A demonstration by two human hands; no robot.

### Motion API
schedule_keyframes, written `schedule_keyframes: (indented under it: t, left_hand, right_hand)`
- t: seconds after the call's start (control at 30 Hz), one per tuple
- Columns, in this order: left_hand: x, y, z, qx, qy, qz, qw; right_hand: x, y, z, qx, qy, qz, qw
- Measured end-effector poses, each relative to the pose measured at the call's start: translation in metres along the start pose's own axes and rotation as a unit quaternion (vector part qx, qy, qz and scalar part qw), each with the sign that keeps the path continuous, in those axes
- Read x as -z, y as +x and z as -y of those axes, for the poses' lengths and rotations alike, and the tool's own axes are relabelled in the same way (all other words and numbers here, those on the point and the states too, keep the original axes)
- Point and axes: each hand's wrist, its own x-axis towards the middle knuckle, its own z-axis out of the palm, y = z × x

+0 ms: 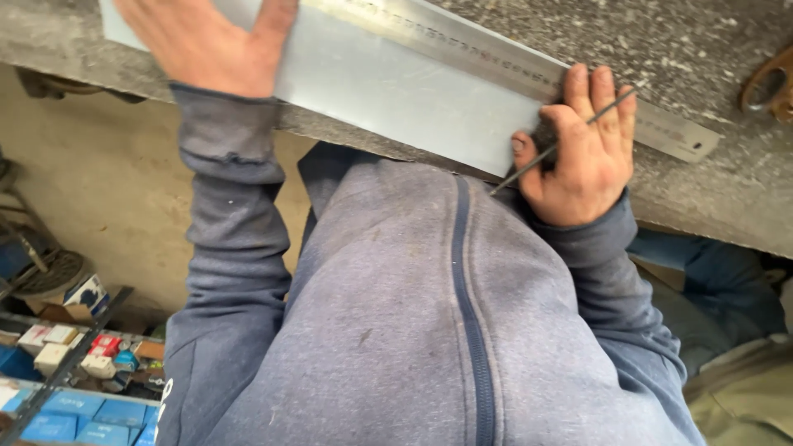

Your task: The recorder is measuring and marking a white sheet on a workshop table using a long metal ruler and a scribing tool.

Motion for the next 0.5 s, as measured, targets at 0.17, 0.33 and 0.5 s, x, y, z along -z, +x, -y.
schedule_keyframes:
  t: [0.17,0.33,0.5]
  left_hand:
    - [-0.006,-0.003,0.011,0.014,0.033,0.021,0.999]
    - [-0.006,-0.001,0.011,-0.001,0.036,0.000,0.999]
    - [-0.007,0.000,0.010,-0.013,0.025,-0.016,0.999]
  right_hand:
    - [0.002,0.001,0.000,0.001,0.006,0.002,1.000]
    - [0.023,0.002,-0.017,0.034,-0.001,-0.027,0.999]
    - [0.104,0.035,0.012,-0.036,0.140,-0.055,0.988]
